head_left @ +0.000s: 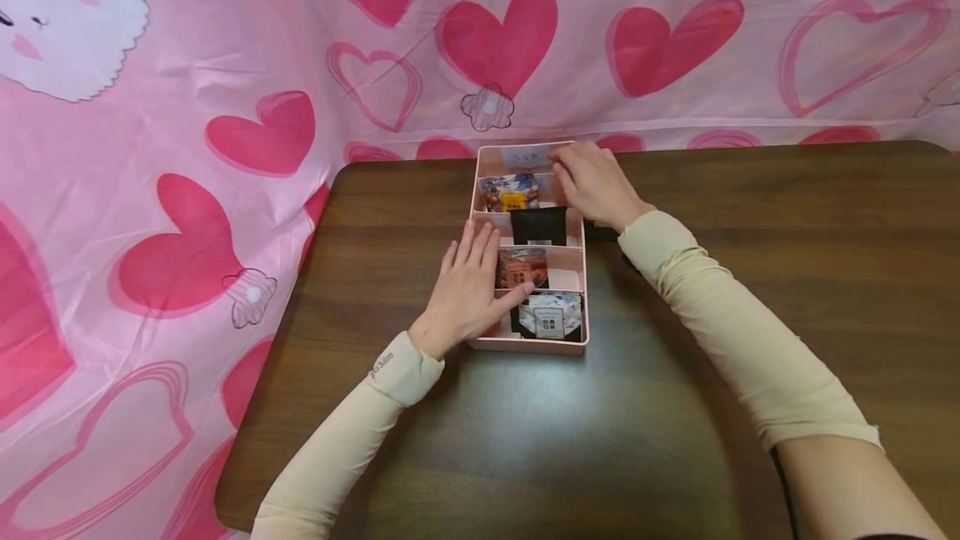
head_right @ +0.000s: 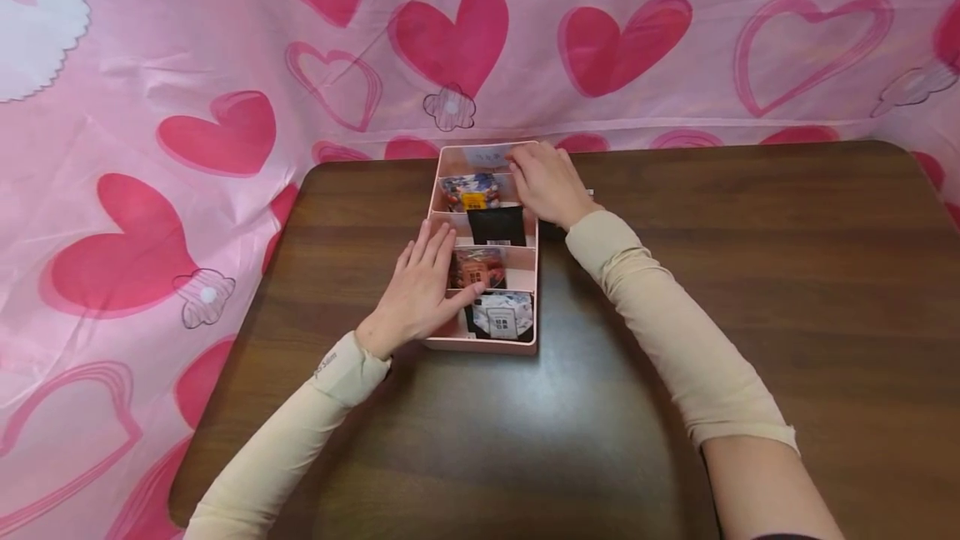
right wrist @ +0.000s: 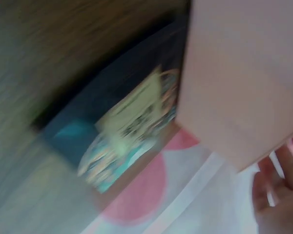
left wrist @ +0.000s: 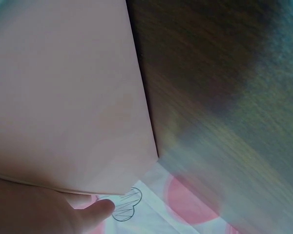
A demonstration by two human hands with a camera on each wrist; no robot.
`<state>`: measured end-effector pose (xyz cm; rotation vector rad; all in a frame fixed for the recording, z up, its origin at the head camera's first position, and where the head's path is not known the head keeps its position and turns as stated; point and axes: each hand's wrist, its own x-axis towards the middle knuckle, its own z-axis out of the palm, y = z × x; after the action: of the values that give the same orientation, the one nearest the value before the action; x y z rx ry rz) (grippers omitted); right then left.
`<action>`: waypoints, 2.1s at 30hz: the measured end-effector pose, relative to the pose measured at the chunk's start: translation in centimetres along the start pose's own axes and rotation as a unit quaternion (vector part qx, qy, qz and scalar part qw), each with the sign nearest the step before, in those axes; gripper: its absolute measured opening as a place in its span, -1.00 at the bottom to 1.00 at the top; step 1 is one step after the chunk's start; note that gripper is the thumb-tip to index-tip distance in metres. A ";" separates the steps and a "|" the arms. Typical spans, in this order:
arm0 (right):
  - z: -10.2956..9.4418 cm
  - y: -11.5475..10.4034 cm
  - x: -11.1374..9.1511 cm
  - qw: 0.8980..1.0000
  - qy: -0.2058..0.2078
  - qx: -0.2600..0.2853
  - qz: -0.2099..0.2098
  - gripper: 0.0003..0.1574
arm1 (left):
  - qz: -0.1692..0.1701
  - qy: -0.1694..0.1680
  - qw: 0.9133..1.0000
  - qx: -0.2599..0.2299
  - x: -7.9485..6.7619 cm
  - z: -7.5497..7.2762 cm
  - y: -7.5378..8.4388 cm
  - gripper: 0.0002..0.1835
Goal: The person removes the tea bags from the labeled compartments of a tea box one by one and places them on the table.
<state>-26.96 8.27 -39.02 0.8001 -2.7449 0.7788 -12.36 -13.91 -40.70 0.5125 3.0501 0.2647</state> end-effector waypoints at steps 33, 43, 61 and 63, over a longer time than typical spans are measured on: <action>0.8 -2.0 2.6 0.983 -0.162 -0.051 0.068 -0.70 | -0.004 -0.004 1.000 -0.004 0.1 -0.1 0.0 0.02; 0.5 -2.6 2.6 0.981 -0.165 -0.055 0.091 -0.77 | -0.001 0.000 1.000 -0.001 0.0 0.0 -0.1 0.03; 0.6 -2.4 2.8 0.975 -0.135 0.095 0.152 -0.67 | -0.002 -0.001 1.000 -0.007 0.1 0.0 -0.1 0.02; 0.7 -2.3 2.8 0.973 -0.132 0.109 0.153 -0.67 | -0.002 0.000 1.000 -0.008 0.1 0.0 -0.1 0.02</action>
<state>-28.10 4.97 -37.70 0.5561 -3.1073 1.1236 -12.49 -13.96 -40.75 0.5048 3.0470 0.2884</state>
